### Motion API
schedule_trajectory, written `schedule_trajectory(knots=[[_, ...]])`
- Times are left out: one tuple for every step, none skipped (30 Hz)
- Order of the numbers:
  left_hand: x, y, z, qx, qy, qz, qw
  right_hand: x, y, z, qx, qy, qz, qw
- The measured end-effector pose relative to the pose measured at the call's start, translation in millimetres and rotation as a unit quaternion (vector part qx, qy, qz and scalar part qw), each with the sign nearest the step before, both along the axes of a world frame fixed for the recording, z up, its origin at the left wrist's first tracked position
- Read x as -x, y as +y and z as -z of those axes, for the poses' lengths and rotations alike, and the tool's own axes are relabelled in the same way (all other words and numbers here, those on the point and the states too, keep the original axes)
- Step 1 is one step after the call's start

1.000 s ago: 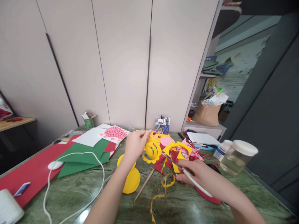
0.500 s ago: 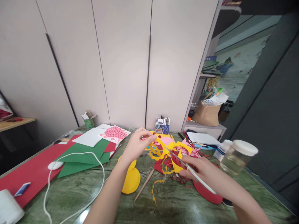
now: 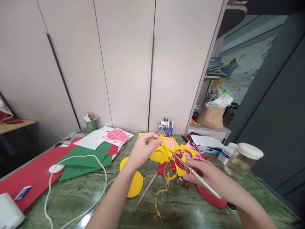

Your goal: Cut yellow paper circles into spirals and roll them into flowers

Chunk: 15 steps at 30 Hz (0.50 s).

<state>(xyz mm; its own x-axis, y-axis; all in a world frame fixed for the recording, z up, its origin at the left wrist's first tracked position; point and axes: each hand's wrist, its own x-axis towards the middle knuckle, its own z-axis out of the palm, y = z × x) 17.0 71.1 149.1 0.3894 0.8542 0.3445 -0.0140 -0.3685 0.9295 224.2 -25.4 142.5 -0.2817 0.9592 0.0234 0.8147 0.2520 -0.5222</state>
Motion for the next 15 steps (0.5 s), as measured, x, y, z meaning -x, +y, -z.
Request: schedule_trajectory(knots=[[0,1,0.5,-0.001,-0.019,0.007,1.0,0,0,-0.3,0.003,0.002,-0.003,1.0],[0,2,1.1,0.002,-0.041,0.016,0.999,0,0,-0.6,0.006,0.005,-0.007,1.0],[1,3,1.5,0.007,-0.066,0.033,0.997,-1,0,-1.0,0.009,0.008,-0.011,1.0],[2,5,1.9,0.017,-0.088,0.054,0.994,-1,-1,-1.5,0.011,0.011,-0.015,1.0],[3,7,2.1,0.032,-0.105,0.078,0.991,-1,-1,-2.0,0.014,0.013,-0.018,1.0],[5,9,2.2,0.049,-0.112,0.105,0.987,-1,-2,-2.6,0.016,0.015,-0.019,1.0],[7,11,2.2,0.063,-0.109,0.132,0.983,-2,-2,-3.1,0.02,0.015,-0.02,0.999],[9,13,2.3,0.074,-0.101,0.158,0.98,-2,-3,-3.7,0.023,0.017,-0.021,0.999],[11,15,2.5,0.082,-0.095,0.181,0.976,-2,-4,-4.2,0.026,0.019,-0.023,0.999],[13,17,2.7,0.087,-0.092,0.202,0.971,-2,-4,-4.7,0.027,0.022,-0.024,0.999],[15,18,3.0,0.09,-0.094,0.224,0.966,-2,-4,-5.1,0.026,0.024,-0.026,0.999],[16,19,3.3,0.093,-0.102,0.242,0.96,-2,-4,-5.4,0.024,0.026,-0.03,0.999],[16,19,3.8,0.097,-0.11,0.255,0.956,-2,-4,-5.7,0.022,0.026,-0.033,0.999],[15,20,4.5,0.1,-0.118,0.26,0.953,-2,-5,-5.9,0.02,0.026,-0.034,0.999],[15,19,5.3,0.101,-0.122,0.257,0.953,-2,-5,-6.1,0.02,0.025,-0.036,0.999]])
